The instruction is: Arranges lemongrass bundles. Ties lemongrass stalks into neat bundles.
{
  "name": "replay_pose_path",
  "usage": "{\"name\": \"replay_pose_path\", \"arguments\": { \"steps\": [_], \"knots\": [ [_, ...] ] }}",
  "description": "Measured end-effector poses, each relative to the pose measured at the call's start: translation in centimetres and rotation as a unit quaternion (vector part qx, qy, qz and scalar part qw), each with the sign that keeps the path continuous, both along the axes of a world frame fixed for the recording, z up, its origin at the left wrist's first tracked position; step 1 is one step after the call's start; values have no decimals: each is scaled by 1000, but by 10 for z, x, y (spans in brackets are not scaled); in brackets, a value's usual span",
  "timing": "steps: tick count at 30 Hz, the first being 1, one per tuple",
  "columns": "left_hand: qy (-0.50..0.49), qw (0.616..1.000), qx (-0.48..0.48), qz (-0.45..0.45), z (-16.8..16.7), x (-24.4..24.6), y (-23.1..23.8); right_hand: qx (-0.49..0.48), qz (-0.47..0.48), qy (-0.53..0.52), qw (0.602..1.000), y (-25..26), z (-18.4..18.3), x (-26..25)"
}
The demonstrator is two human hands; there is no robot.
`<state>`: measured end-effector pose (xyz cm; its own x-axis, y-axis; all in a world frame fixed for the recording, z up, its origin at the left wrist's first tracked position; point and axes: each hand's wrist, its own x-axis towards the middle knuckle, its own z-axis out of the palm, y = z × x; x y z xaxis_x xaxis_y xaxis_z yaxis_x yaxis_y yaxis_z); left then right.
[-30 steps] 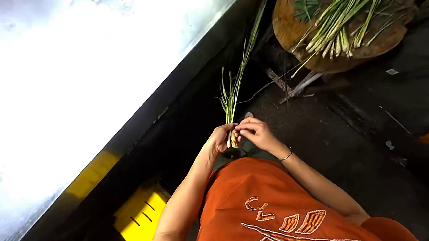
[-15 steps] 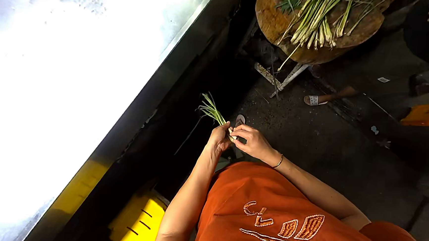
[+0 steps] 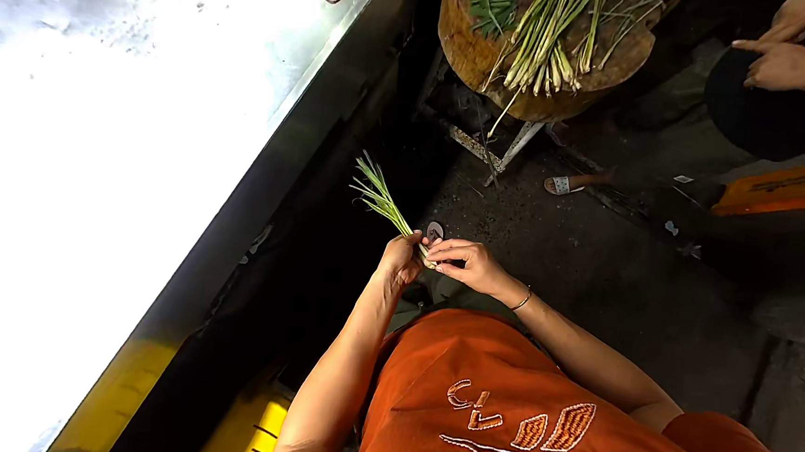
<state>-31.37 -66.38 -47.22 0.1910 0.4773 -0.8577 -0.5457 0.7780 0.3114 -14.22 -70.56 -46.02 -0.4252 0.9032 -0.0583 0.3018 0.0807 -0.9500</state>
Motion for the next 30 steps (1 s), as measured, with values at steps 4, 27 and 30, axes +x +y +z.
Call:
{"name": "replay_pose_path", "arguments": {
  "steps": [4,27,30],
  "knots": [
    [-12,1000,-5,6,4,4,-1,-18,-10,36,999,-4,4,8],
    [68,927,71,-362,37,-11,10,87,-9,-57,995,24,18,20],
    [88,834,94,-536,57,-27,28,182,87,-213,956,56,14,16]
  ]
}}
